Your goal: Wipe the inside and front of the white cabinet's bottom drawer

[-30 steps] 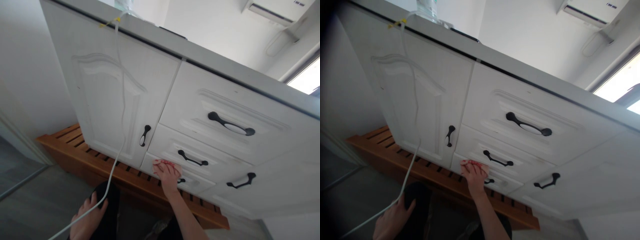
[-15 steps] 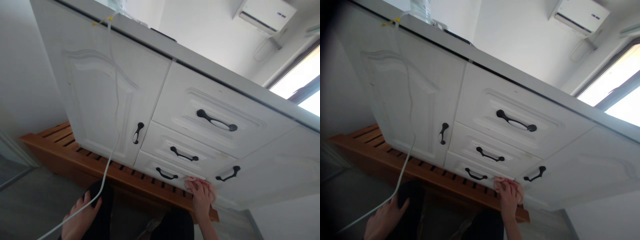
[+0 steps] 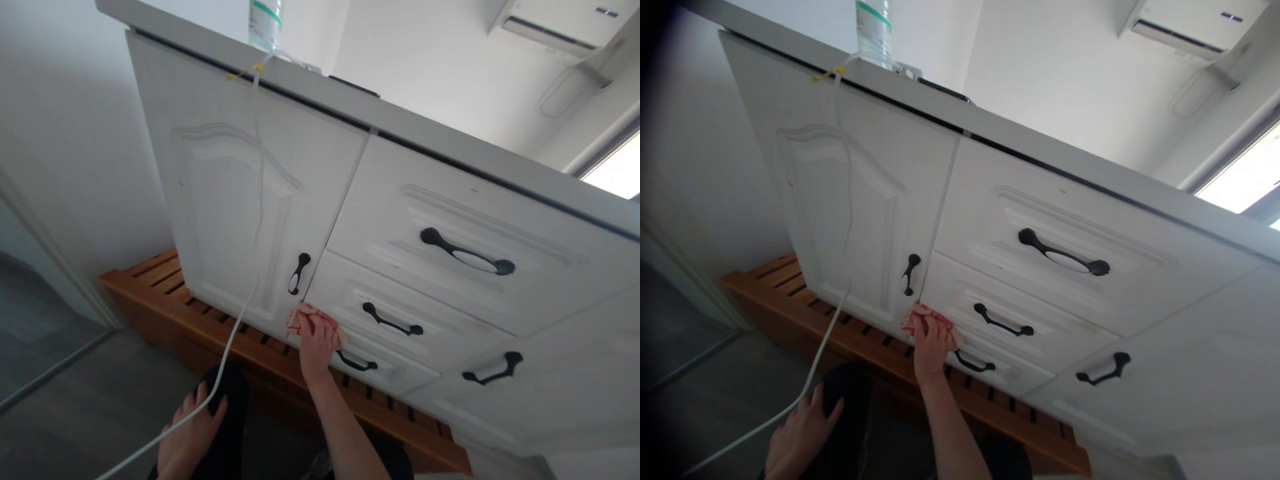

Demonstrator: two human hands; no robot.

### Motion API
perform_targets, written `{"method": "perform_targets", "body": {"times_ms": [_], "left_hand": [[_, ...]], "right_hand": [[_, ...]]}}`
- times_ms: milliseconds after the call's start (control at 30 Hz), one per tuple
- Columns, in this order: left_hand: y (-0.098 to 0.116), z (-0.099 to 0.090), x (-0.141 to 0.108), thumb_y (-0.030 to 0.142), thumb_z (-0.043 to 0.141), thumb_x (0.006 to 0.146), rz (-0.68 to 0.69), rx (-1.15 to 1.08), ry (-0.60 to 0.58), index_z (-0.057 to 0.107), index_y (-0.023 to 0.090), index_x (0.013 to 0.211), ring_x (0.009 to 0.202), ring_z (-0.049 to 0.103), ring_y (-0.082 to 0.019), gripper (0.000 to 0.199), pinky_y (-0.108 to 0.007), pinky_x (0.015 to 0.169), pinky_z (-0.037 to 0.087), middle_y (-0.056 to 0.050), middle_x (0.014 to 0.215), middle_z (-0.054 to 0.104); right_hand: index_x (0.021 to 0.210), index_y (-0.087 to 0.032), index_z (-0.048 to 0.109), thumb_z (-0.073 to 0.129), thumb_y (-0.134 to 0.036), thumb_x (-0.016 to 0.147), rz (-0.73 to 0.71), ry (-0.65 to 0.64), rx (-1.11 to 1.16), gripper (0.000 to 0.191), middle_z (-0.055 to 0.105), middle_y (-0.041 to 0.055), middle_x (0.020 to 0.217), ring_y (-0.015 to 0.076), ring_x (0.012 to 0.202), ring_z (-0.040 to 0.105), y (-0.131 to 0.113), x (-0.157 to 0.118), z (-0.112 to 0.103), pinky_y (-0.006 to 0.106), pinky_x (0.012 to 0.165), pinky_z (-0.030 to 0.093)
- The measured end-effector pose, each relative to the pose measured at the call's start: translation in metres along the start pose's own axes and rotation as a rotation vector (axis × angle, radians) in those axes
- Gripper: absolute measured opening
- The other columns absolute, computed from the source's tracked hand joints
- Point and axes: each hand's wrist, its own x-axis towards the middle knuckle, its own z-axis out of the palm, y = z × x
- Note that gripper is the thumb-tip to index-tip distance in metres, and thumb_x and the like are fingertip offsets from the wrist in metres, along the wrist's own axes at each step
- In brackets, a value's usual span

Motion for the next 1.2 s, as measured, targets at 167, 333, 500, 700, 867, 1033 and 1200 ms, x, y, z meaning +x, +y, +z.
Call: {"method": "perform_targets", "body": {"times_ms": [167,333,500,700,867,1033,1200], "left_hand": [[-0.015,0.006,0.004,0.054,0.022,0.093,-0.011,-0.026,-0.011,0.036,0.010,0.147,0.117,0.063,-0.040,0.070,-0.050,0.089,0.048,-0.022,0.130,0.060],[-0.014,0.009,0.012,0.060,0.018,0.092,-0.012,-0.021,-0.016,0.036,0.009,0.145,0.108,0.066,-0.040,0.076,-0.050,0.085,0.049,-0.021,0.121,0.062],[-0.001,0.003,0.013,0.065,0.013,0.090,-0.026,-0.031,-0.072,0.035,0.015,0.144,0.110,0.065,-0.037,0.077,-0.049,0.087,0.048,-0.016,0.120,0.061],[0.002,-0.006,0.009,0.064,0.013,0.090,-0.038,-0.012,-0.102,0.035,0.015,0.143,0.110,0.065,-0.039,0.075,-0.049,0.085,0.048,-0.016,0.120,0.060],[0.004,-0.019,0.006,0.067,0.014,0.091,-0.043,-0.035,-0.143,0.039,0.016,0.137,0.109,0.065,-0.038,0.073,-0.048,0.087,0.047,-0.015,0.117,0.060],[0.006,-0.018,0.009,0.070,0.013,0.090,-0.059,-0.028,-0.177,0.038,0.017,0.139,0.110,0.065,-0.039,0.077,-0.049,0.086,0.047,-0.016,0.119,0.060],[0.001,-0.011,0.011,0.072,0.012,0.089,-0.047,-0.036,-0.170,0.042,0.017,0.135,0.107,0.066,-0.040,0.078,-0.049,0.084,0.048,-0.016,0.116,0.061]], "right_hand": [[0.126,-0.033,0.066,0.054,-0.021,0.099,-0.165,-0.282,-0.020,0.031,0.071,0.0043,0.117,0.0233,0.099,0.058,0.000,-0.033,0.041,0.038,0.082,0.042],[0.112,-0.037,0.070,0.060,-0.031,0.098,-0.270,-0.330,0.025,0.017,0.072,-0.0043,0.105,0.0183,0.100,0.057,0.008,-0.034,0.026,0.033,0.082,0.037],[0.118,-0.041,0.068,0.063,-0.035,0.097,-0.078,-0.086,-0.052,0.022,0.071,-0.0008,0.108,0.0223,0.099,0.055,0.013,-0.020,0.007,0.039,0.085,0.032],[0.108,-0.033,0.069,0.060,-0.032,0.099,-0.186,-0.239,-0.078,0.014,0.071,0.0004,0.102,0.0211,0.095,0.055,0.007,-0.026,0.021,0.037,0.077,0.033],[0.103,-0.036,0.070,0.061,-0.037,0.098,-0.151,-0.268,0.012,0.011,0.071,-0.0033,0.103,0.0204,0.095,0.054,-0.008,-0.026,0.023,0.035,0.076,0.031],[0.112,-0.040,0.070,0.062,-0.035,0.098,-0.107,0.080,0.048,0.016,0.069,-0.0015,0.100,0.0198,0.094,0.051,-0.014,-0.003,0.007,0.039,0.084,0.028],[0.106,-0.035,0.071,0.065,-0.028,0.095,-0.074,0.256,0.019,0.015,0.067,0.0007,0.094,0.0206,0.087,0.046,-0.005,-0.012,0.023,0.040,0.080,0.026]]}}
